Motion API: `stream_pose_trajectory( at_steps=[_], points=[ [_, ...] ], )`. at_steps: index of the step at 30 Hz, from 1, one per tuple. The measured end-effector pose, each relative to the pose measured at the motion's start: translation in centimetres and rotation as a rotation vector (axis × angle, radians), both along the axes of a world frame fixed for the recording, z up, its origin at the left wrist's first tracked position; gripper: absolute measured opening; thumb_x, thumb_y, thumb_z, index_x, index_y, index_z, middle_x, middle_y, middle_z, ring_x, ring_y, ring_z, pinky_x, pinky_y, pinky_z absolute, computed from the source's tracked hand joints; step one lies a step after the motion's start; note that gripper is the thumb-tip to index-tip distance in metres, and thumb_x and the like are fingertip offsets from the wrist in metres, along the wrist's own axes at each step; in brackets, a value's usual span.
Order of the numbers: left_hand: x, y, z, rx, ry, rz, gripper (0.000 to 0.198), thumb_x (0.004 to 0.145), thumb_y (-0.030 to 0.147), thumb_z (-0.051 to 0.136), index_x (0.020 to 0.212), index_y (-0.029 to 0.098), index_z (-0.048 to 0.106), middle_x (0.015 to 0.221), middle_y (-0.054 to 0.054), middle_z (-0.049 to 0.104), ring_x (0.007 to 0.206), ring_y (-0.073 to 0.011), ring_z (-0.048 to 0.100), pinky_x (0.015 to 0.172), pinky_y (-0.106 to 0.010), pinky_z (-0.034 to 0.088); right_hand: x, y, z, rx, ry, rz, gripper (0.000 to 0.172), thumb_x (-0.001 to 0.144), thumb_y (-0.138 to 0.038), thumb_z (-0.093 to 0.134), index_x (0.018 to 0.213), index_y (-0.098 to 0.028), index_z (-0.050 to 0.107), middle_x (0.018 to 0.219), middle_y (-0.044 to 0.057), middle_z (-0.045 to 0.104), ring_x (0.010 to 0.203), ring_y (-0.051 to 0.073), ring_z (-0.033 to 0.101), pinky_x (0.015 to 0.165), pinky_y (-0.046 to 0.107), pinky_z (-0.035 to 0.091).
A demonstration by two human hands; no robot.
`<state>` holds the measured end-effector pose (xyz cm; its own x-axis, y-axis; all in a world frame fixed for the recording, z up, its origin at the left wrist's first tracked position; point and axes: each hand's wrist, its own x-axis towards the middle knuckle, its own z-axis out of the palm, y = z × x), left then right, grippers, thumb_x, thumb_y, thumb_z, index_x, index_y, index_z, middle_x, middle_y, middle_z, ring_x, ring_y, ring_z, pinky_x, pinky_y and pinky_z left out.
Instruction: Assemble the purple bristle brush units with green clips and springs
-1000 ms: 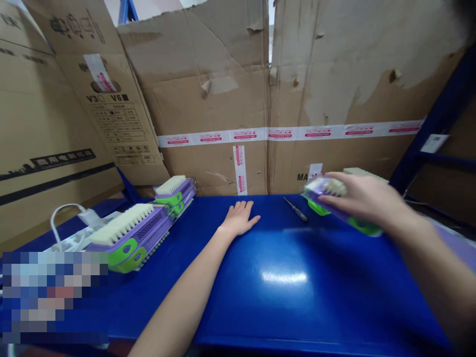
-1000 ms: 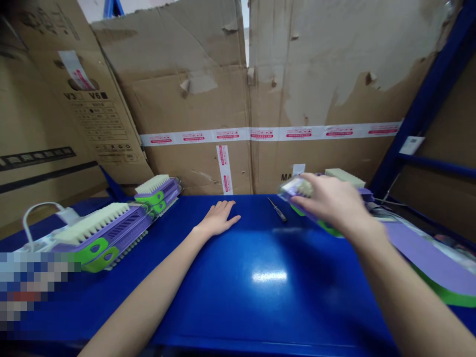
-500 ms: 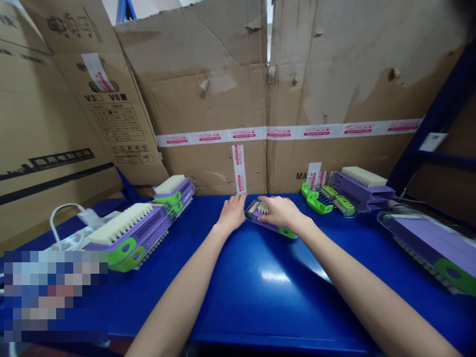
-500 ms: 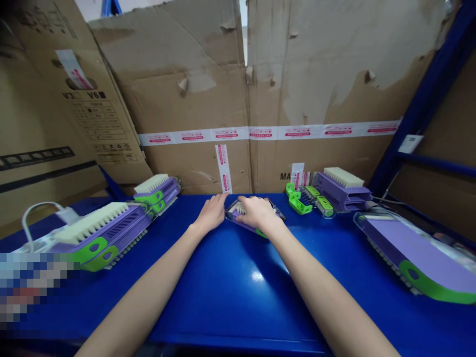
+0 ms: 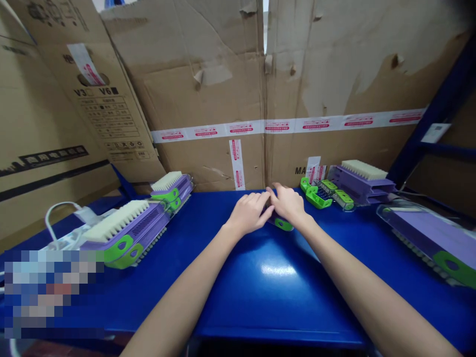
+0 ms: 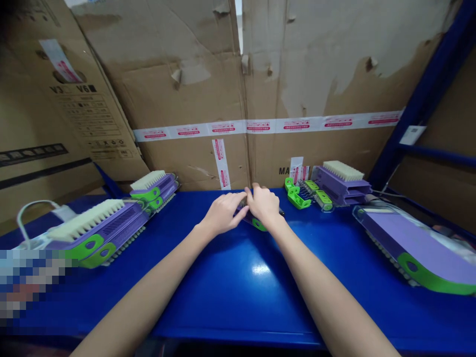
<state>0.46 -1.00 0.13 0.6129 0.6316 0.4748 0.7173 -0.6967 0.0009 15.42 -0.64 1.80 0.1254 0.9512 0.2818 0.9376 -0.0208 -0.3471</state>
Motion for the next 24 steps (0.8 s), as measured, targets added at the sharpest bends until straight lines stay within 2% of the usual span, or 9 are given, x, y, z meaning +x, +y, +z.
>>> stream_pose_trajectory(
  at_steps=[3,5,7,11,14,19,24],
  points=[
    [0.4,-0.5,0.3,-0.029,0.037,0.048,0.049,0.092,0.050,0.033,0.126,0.018,0.048,0.116,-0.011,0.061,0.107,-0.0243,0.058,0.093,-0.037,0.043,1.3,0.8,-0.4,0.062,0.278,-0.034,0.050,0.094,-0.047,0.021,0.118,-0.021,0.057,0.108,0.013,0.067,0.097,0.029,0.064,0.081,0.038,0.048],
    [0.2,-0.3,0.5,-0.065,0.020,0.122,0.051,0.091,0.055,0.033,0.121,0.019,0.053,0.114,-0.010,0.063,0.104,-0.0246,0.060,0.089,-0.037,0.044,2.2,1.3,-0.9,0.082,0.473,0.010,0.049,0.093,-0.047,0.025,0.122,-0.020,0.055,0.104,0.012,0.068,0.088,0.026,0.067,0.076,0.036,0.050],
    [-0.2,-0.1,0.7,-0.108,-0.023,0.206,0.055,0.089,0.061,0.031,0.118,0.020,0.054,0.112,-0.009,0.064,0.100,-0.0249,0.061,0.085,-0.036,0.046,3.0,1.8,-1.7,0.113,0.567,0.062,0.047,0.092,-0.045,0.032,0.126,-0.019,0.052,0.106,0.011,0.068,0.086,0.023,0.067,0.077,0.035,0.051],
    [-0.5,0.0,0.8,-0.151,-0.031,0.262,0.070,0.079,0.074,0.036,0.121,0.019,0.052,0.117,-0.010,0.063,0.102,-0.0287,0.061,0.085,-0.038,0.047,4.2,2.7,-3.7,0.175,0.556,0.151,0.042,0.089,-0.040,0.040,0.121,-0.017,0.055,0.120,0.010,0.062,0.111,0.020,0.058,0.098,0.034,0.042],
    [-0.4,-0.1,0.6,-0.157,0.003,0.233,0.081,0.071,0.079,0.045,0.125,0.019,0.048,0.126,-0.012,0.057,0.109,-0.0310,0.058,0.089,-0.040,0.046,5.0,3.4,-4.7,0.188,0.572,0.159,0.043,0.088,-0.039,0.042,0.121,-0.015,0.054,0.127,0.012,0.058,0.117,0.019,0.053,0.103,0.035,0.036],
    [-0.4,0.1,0.1,-0.157,0.008,0.180,0.076,0.075,0.073,0.047,0.128,0.019,0.044,0.130,-0.013,0.051,0.114,-0.0297,0.053,0.092,-0.040,0.044,5.6,3.8,-4.4,0.255,0.710,0.149,0.042,0.087,-0.039,0.042,0.121,-0.017,0.055,0.130,0.010,0.057,0.122,0.018,0.050,0.104,0.035,0.035],
    [-0.6,0.3,0.0,-0.154,0.014,0.173,0.073,0.078,0.070,0.045,0.128,0.018,0.043,0.130,-0.014,0.050,0.115,-0.0300,0.053,0.093,-0.041,0.043,5.9,3.7,-4.0,0.238,0.772,0.153,0.042,0.085,-0.039,0.044,0.116,-0.016,0.059,0.128,0.010,0.058,0.125,0.020,0.046,0.105,0.035,0.033]
  ],
)
